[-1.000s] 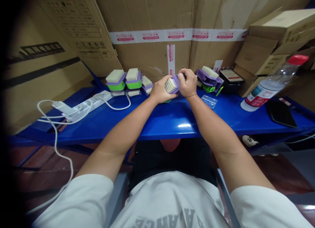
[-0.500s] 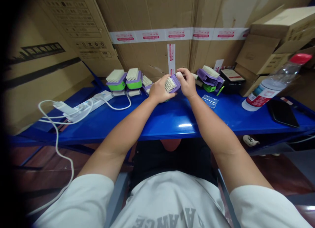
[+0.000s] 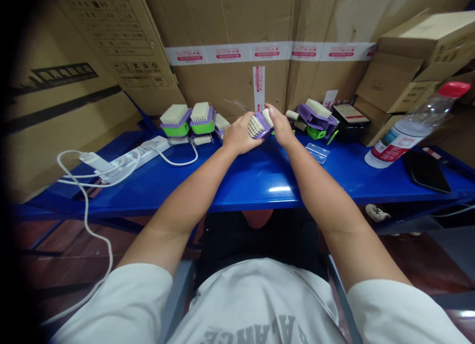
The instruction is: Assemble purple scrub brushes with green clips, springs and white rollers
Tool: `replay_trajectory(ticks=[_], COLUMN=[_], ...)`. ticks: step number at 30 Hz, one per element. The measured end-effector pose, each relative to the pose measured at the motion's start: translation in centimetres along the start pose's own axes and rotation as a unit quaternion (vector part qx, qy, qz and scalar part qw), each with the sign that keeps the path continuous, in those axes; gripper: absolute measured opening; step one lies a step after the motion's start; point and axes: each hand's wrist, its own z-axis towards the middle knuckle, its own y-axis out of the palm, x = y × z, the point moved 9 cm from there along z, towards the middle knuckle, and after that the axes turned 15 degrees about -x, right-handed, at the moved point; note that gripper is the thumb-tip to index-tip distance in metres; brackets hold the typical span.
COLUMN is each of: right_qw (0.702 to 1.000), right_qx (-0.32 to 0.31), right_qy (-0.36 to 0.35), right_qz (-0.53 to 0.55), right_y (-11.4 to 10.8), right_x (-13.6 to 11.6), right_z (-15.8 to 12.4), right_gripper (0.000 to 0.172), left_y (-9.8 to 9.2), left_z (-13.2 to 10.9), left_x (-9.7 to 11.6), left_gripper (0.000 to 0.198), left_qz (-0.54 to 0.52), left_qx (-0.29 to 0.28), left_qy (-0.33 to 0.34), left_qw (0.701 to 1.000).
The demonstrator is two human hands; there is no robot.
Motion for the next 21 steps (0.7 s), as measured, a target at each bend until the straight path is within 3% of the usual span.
replay_trajectory(ticks=[3, 10, 16, 21], right_qw=[1.000, 1.000, 0.998, 0.991], right_qx=[-0.013, -0.015, -0.011, -0.007], right_qy=[0.011, 0.012, 0.033, 0.057], right_qz=[0.008, 0.020, 0.051, 0.117], right_y=[0.2, -0.2, -0.7, -1.2], right_x=[-0.4, 1.4, 2.7, 1.0], right_z=[-0.1, 0.2, 0.4, 0.0], right_gripper=[0.093, 0.102, 0.090, 0.092], left_y=[-0.2, -0.3, 0.2, -0.3], left_z=[-0.1, -0.3, -0.2, -0.2], left_x=[0.1, 0.4, 0.4, 0.7], left_gripper=[0.087, 0.088, 0.089, 0.082], left_qz=[0.005, 0.025, 0.055, 0.114], left_qx=[-0.006, -0.029, -0.027, 0.035], left_qy=[-0.007, -0.028, -0.004, 0.045], left_qw=[1.000, 0.999, 0.998, 0.992])
